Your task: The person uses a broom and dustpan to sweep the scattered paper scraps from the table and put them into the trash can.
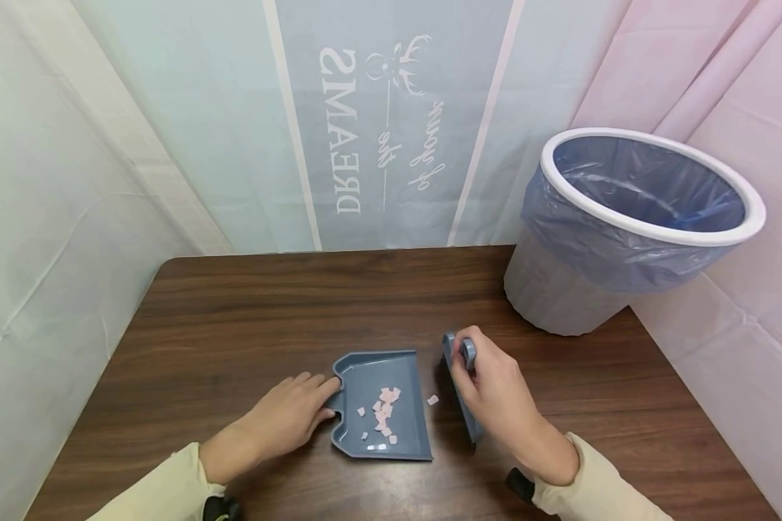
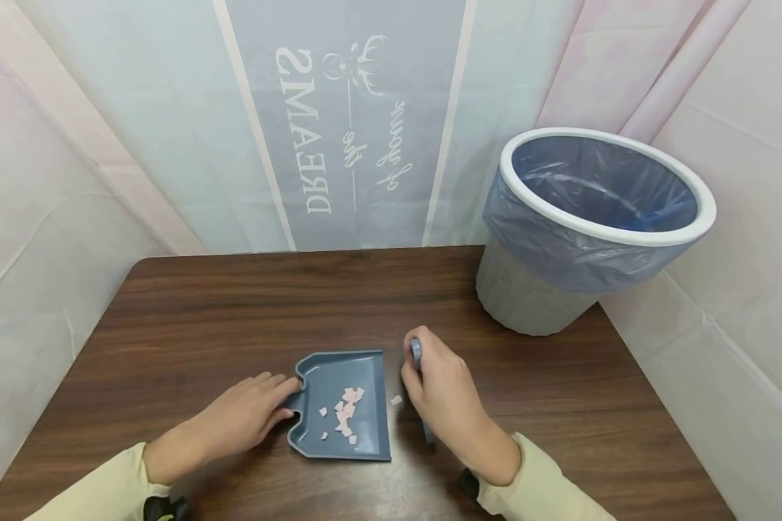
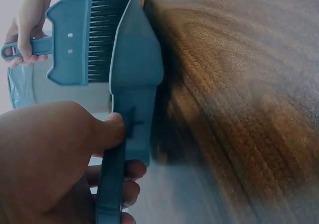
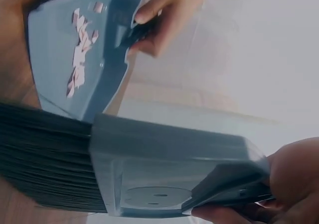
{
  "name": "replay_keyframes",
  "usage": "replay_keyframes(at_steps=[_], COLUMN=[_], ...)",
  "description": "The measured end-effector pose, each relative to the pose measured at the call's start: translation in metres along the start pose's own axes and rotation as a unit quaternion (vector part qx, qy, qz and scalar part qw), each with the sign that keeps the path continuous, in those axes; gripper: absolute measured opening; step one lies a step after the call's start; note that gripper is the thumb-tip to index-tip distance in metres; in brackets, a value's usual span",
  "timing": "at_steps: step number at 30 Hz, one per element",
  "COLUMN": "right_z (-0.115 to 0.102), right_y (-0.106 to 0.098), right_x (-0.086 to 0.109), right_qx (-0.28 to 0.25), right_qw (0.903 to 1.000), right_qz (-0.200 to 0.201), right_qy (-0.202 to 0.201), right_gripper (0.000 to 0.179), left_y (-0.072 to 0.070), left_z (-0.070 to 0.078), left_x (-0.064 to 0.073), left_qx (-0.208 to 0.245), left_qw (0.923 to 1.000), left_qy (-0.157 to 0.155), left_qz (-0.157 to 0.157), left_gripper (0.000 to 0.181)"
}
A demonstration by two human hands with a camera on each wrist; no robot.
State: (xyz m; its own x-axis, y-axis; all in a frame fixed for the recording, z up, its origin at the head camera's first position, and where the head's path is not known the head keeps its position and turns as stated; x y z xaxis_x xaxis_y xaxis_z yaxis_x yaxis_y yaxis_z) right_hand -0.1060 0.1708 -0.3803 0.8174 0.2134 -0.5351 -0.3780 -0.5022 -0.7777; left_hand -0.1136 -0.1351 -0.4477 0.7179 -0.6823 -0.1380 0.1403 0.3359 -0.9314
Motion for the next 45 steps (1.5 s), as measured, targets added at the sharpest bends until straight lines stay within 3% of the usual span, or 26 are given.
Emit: replay_keyframes(at_steps=[8, 21, 35, 45], right_z=[-0.013, -0.012, -0.007, 0.019], right_y=[0.012, 0.014, 0.010, -0.005], right_x=[-0.002, -0.005, -0.005, -0.003], right_qx=[-0.056, -0.170, -0.073, -0.041], right_qw=[0.9984, 0.9838, 0.9973, 0.9985], right_qz=[-0.002, 0.057, 0.000, 0.021], right_qy=[-0.007, -0.011, 0.003, 0.027], right_gripper=[0.027, 0.027, 0.028, 0.027], left_y=[0.000, 0.005, 0.005, 0.005], left_z=[0.001, 0.000, -0.001, 0.000], left_x=[-0.001, 0.001, 0.001, 0.001], left_qx=[0.018, 0.012, 0.017, 0.018], left_qw=[0.9997, 0.9999, 0.9998, 0.9997], left_qy=[-0.002, -0.001, -0.003, -0.010], left_qz=[-0.015, -0.007, -0.006, -0.012], left_gripper=[0.026, 0.028, 0.027, 0.029])
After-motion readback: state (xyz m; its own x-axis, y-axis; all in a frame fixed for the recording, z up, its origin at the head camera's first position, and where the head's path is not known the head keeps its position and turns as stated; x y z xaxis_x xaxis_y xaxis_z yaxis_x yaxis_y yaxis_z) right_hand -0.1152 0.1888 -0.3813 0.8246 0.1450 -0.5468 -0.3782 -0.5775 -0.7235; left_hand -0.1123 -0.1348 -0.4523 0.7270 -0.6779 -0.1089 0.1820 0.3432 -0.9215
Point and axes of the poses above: each hand's wrist, its own x-axis away from the middle knuckle, its own y-axis out of the palm, z = x × y, the point moved 1 cm from there along -x, towards the middle knuckle, and after that the axes turned 9 degrees about x, right-handed, at the moved point
